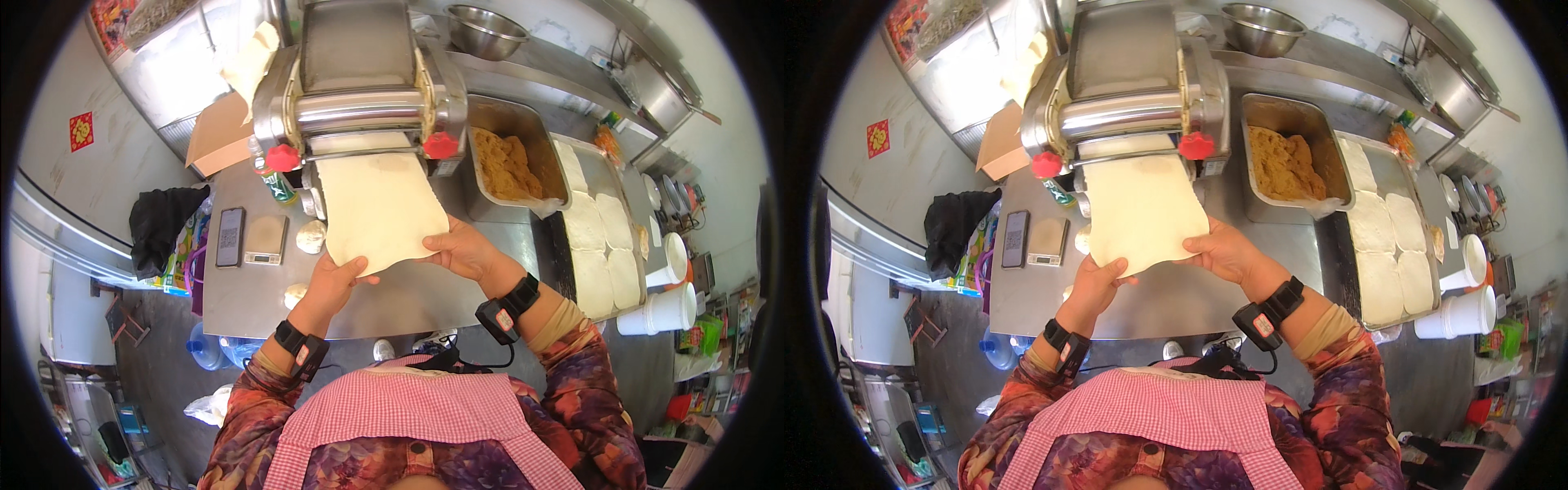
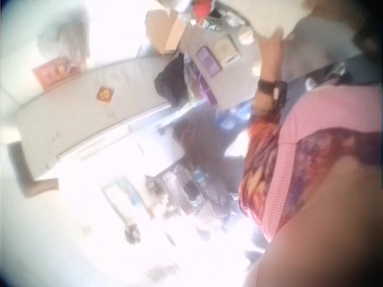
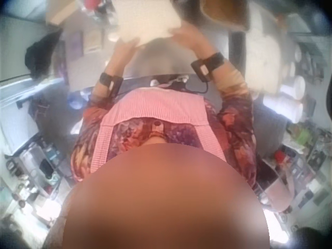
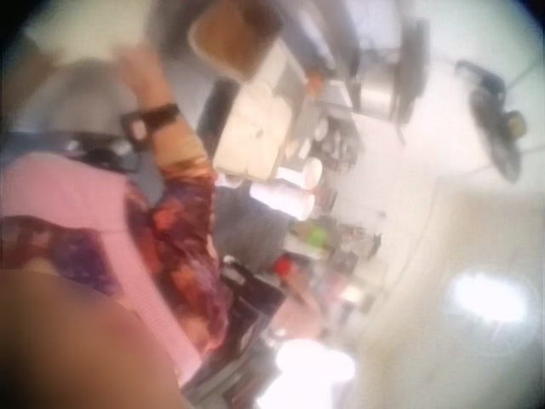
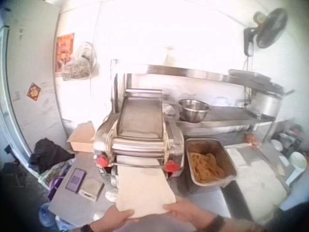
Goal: The person wipes a metal tray, then uses a dough sheeter to flatten dough balls into sheets. They arrange the sheets on the tray and place it into an oven. Later, they remove a tray of baked flatbreads from the oven and continue preparing more dough sheets.
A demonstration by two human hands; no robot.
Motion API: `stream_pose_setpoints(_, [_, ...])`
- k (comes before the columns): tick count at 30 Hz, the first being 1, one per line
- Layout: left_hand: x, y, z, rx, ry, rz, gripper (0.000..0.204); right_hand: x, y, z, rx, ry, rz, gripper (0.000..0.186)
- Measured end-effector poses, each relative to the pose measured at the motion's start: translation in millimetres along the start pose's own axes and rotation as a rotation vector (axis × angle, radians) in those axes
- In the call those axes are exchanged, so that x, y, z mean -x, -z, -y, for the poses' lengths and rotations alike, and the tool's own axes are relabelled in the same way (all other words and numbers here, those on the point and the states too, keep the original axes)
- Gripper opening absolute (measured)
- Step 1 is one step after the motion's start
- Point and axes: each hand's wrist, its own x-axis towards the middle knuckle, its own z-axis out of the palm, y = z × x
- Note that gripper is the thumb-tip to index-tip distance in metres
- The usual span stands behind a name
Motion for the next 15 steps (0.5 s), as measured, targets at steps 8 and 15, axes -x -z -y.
stream_pose_setpoints(8, [11,-24,13,-0.342,-0.071,0.39,0.046,55,7,22,-0.055,0.078,0.095,0.055])
stream_pose_setpoints(15, [-50,-89,45,-0.678,0.24,0.804,0.059,162,42,74,-0.071,-0.061,0.141,0.049])
